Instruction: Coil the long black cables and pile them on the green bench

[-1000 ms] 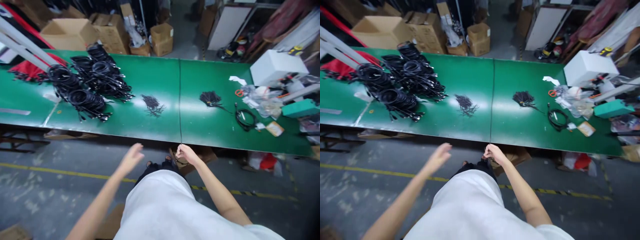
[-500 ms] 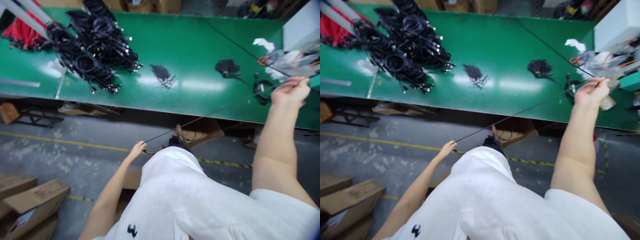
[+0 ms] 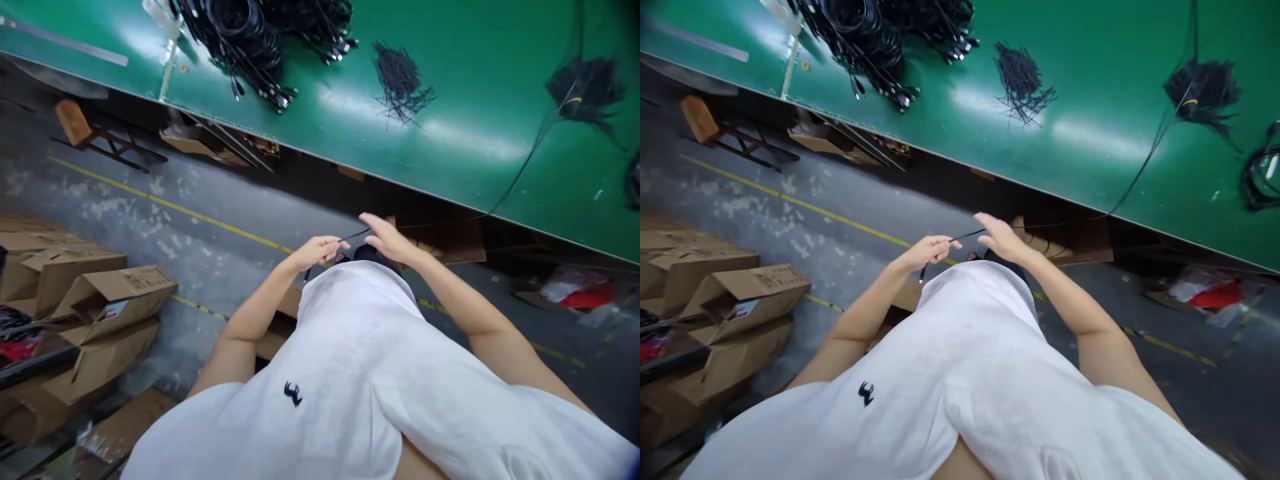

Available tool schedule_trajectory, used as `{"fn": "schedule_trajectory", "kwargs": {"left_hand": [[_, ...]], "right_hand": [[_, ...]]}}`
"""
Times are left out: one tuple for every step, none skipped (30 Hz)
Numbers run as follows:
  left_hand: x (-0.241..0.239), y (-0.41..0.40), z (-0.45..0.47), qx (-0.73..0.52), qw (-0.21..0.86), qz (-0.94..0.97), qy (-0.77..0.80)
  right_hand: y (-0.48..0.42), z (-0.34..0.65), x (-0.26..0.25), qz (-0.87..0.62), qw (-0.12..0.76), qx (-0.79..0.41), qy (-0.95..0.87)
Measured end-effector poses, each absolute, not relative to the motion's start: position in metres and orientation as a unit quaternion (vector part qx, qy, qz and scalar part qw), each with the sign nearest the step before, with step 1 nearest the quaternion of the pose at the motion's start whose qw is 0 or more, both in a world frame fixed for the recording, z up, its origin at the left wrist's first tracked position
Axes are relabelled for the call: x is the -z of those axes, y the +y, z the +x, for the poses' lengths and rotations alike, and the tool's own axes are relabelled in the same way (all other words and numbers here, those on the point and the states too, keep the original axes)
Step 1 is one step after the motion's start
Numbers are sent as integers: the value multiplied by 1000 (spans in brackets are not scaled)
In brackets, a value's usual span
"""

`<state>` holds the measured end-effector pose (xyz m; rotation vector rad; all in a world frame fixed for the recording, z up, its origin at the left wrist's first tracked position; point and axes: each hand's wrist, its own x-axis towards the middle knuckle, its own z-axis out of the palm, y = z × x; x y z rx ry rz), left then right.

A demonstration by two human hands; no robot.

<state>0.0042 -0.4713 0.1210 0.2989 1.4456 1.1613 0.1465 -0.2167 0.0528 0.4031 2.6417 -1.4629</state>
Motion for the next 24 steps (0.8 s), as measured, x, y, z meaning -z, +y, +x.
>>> {"fn": "schedule_trajectory", "kwargs": {"left_hand": [[-134,-471,-4,-553,584,109,584],[-147,-475,-16,-615,555,81,555],[-158,-484,-29,-678,507,48,530],[-167,-494,-44,-735,448,15,509],[-173,-505,-56,-773,396,-14,495],[-175,-512,-66,-784,369,-41,498],[-174,-516,-70,-778,360,-65,511],[-170,-515,-69,-757,368,-78,535],[-163,-508,-61,-723,390,-77,565],[-156,-497,-49,-691,416,-65,587],[-148,-483,-34,-646,449,-25,617],[-141,-468,-17,-607,481,24,632],[-135,-453,-2,-572,522,70,629],[-131,-439,12,-542,556,115,619],[-129,-429,23,-519,580,151,609],[-130,-421,29,-504,600,175,596],[-132,-417,32,-496,615,188,584],[-136,-415,32,-496,627,189,570],[-141,-415,29,-503,640,175,553],[-146,-416,24,-514,656,150,533],[-151,-418,18,-525,669,119,513],[-157,-420,11,-536,678,82,496],[-162,-422,5,-548,681,40,485],[-168,-425,-2,-560,676,0,479]], "right_hand": [[-234,142,-49,76,70,503,858],[-243,142,-45,54,85,512,853],[-245,148,-43,67,97,499,859],[-241,159,-42,109,107,466,872],[-234,173,-42,154,119,421,886],[-227,188,-44,190,132,378,896],[-222,202,-48,198,153,346,904],[-220,213,-55,179,178,327,910],[-223,218,-64,138,200,321,915],[-228,218,-76,84,214,320,919],[-235,213,-88,26,219,314,924],[-243,204,-102,-21,212,304,928],[-248,191,-116,-47,193,294,935],[-252,177,-128,-49,166,287,942],[-252,164,-139,-37,141,282,948],[-249,152,-148,-21,117,280,953],[-244,142,-154,-6,96,286,953],[-237,134,-158,3,80,299,951],[-229,129,-160,6,68,320,945],[-221,126,-159,11,57,345,937],[-212,125,-157,18,47,372,927],[-203,125,-152,32,37,398,916],[-193,126,-147,50,29,420,906],[-182,127,-139,72,21,438,896]]}}
